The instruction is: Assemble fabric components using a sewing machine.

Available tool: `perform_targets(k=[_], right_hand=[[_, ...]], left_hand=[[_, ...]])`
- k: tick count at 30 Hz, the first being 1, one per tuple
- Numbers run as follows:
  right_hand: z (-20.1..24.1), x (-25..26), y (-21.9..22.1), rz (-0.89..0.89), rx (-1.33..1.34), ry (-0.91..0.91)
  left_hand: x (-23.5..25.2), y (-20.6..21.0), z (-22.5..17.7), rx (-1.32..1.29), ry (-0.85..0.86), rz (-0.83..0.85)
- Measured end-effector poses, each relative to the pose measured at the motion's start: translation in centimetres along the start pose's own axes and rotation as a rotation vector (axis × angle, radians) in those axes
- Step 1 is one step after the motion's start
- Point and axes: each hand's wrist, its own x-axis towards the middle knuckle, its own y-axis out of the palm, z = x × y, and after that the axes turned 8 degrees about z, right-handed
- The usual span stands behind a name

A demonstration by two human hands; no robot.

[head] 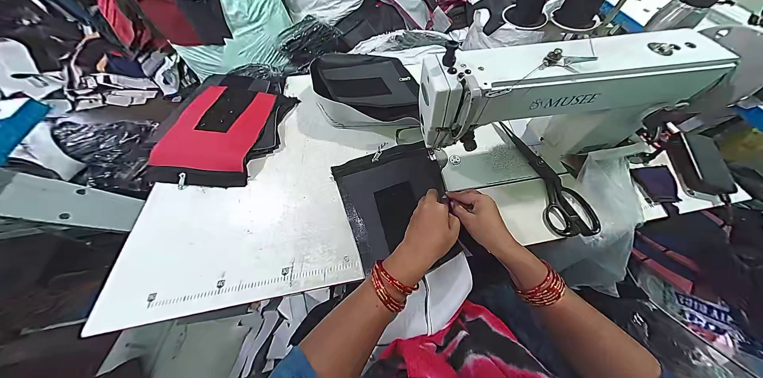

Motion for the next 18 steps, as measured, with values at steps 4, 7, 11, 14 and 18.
perform_targets(k=[4, 7, 11, 14, 18], right_hand=[[0.5, -0.2, -0.4, 0.063, -0.066, -0.012], [0.8, -0.1, -0.5, 0.092, -0.117, -0.019], [0.8, -0.1, -0.5, 0.093, -0.122, -0.02], [0.0, -0.1, -0.4, 0.07, -0.018, -0.007], [-0.7, -0.2, -0.1, 0.025, 0.103, 0.02]], left_hand=[[-0.6, 0.4, 0.5, 0.012, 0.075, -0.03], [-0.9, 1.1, 0.9, 0.007, 0.137, -0.074], [-1.5, 2.9, 2.0, 0.107, 0.256, -0.224], [-1.4, 4.2, 3.2, 0.205, 0.323, -0.391], [-1.5, 4.1, 3.6, 0.239, 0.298, -0.396]])
